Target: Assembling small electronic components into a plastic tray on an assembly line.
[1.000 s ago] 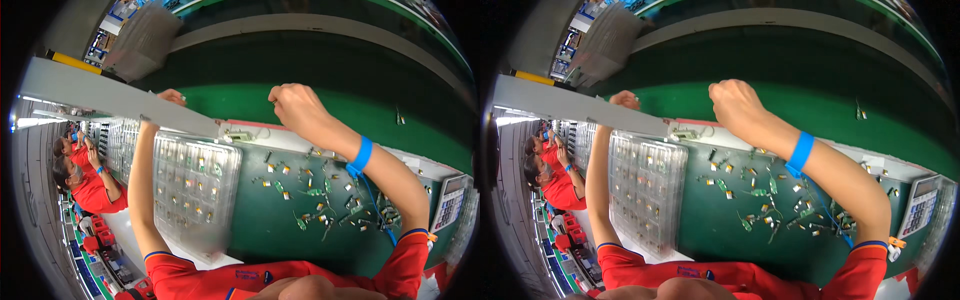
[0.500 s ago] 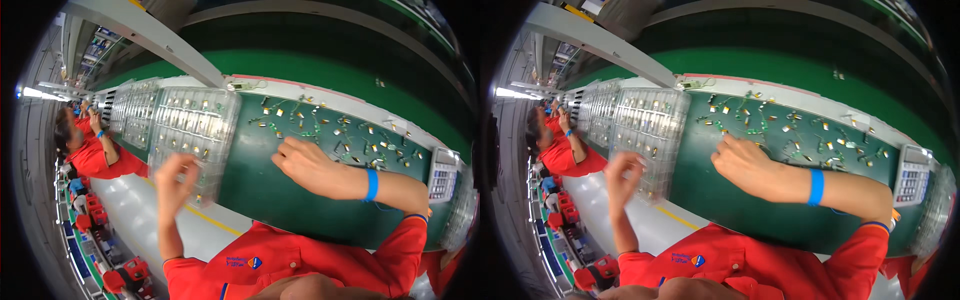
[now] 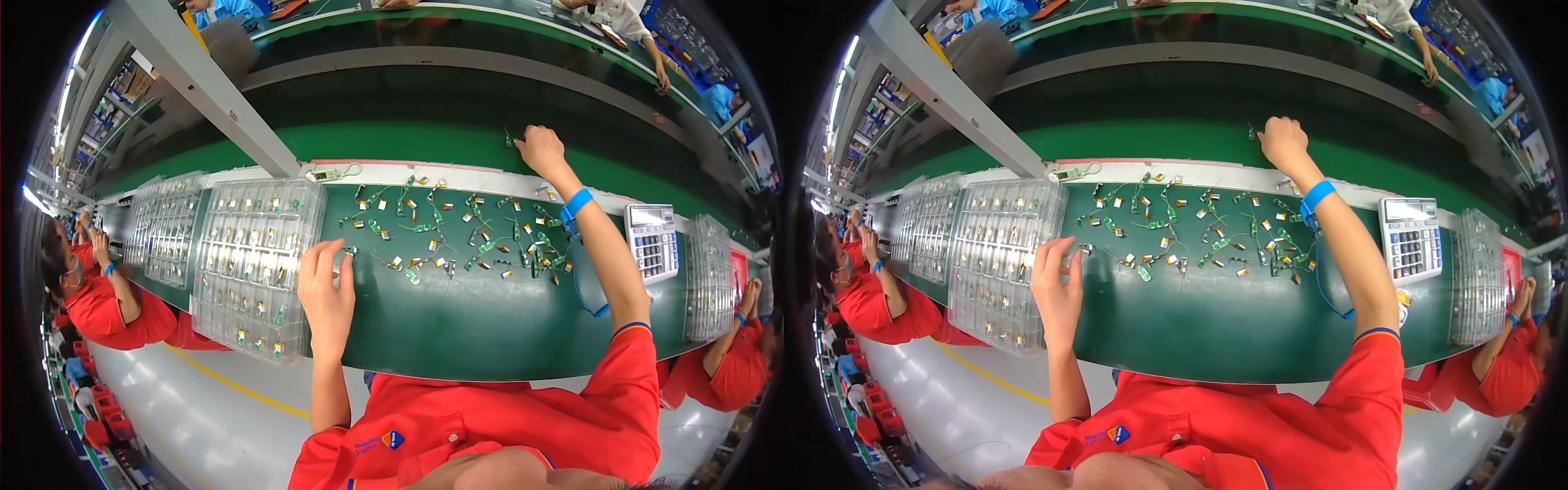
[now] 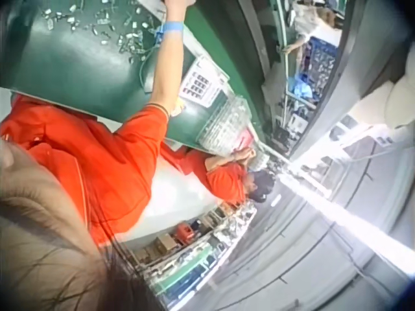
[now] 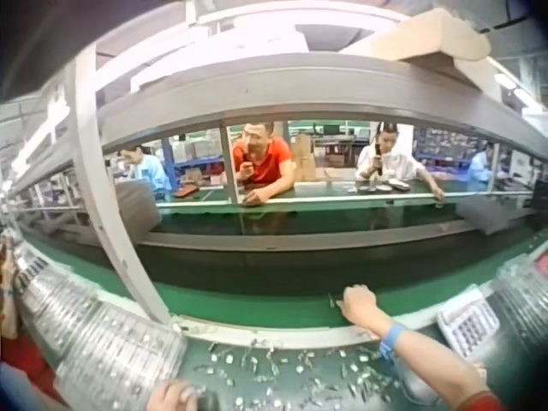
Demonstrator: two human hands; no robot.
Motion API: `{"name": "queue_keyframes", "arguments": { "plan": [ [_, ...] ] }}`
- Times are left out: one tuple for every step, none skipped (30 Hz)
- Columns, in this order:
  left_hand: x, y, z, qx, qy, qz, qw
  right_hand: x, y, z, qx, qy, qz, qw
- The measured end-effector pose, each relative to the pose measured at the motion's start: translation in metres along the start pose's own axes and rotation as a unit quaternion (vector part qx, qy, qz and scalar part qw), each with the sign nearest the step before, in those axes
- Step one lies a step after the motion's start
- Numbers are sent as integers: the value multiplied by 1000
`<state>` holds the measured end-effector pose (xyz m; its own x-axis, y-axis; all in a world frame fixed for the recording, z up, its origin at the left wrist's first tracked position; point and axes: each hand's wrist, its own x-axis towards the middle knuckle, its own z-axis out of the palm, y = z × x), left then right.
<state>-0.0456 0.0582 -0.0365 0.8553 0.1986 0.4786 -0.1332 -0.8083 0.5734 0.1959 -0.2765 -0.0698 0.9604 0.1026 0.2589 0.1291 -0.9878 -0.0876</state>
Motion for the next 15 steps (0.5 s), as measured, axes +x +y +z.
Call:
{"name": "queue_keyframes", "arguments": {
  "plan": [
    [0,4,0,-3,2,0,1000,1,1,7,16,22,7,1000],
    [-1,9,-1,-40,-8,-1,999,3,1,14,14,23,4,1000],
    [-2,13,0,-78,-17,-2,997,5,3,20,39,35,-8,999],
    [0,17,1,-81,-14,-3,997,8,6,24,63,48,-20,997],
    [-1,20,1,-108,-36,-18,993,9,3,24,67,57,-33,996],
    [-1,23,3,-137,-58,-31,988,10,2,23,64,55,-37,996],
    [-1,25,7,-152,-66,-31,986,10,3,21,95,34,-37,994],
    [0,27,8,-151,-59,-35,986,13,-5,16,128,12,-41,991],
    [2,30,10,-190,-71,-29,979,12,-11,11,127,11,-48,991],
    [5,33,13,-230,-83,-22,969,6,-14,5,163,13,-44,986],
    [8,38,11,-244,-94,-37,964,0,-22,-3,199,13,-43,979],
    [12,39,15,-243,-85,-45,965,-10,-36,-14,256,7,-53,965],
    [17,39,19,-273,-97,-44,956,-24,-53,-30,312,-1,-62,948],
    [24,41,22,-302,-110,-42,946,-39,-73,-50,360,-21,-72,930],
    [31,41,28,-304,-104,-48,946,-56,-88,-72,398,-44,-97,911]
  ]
}}
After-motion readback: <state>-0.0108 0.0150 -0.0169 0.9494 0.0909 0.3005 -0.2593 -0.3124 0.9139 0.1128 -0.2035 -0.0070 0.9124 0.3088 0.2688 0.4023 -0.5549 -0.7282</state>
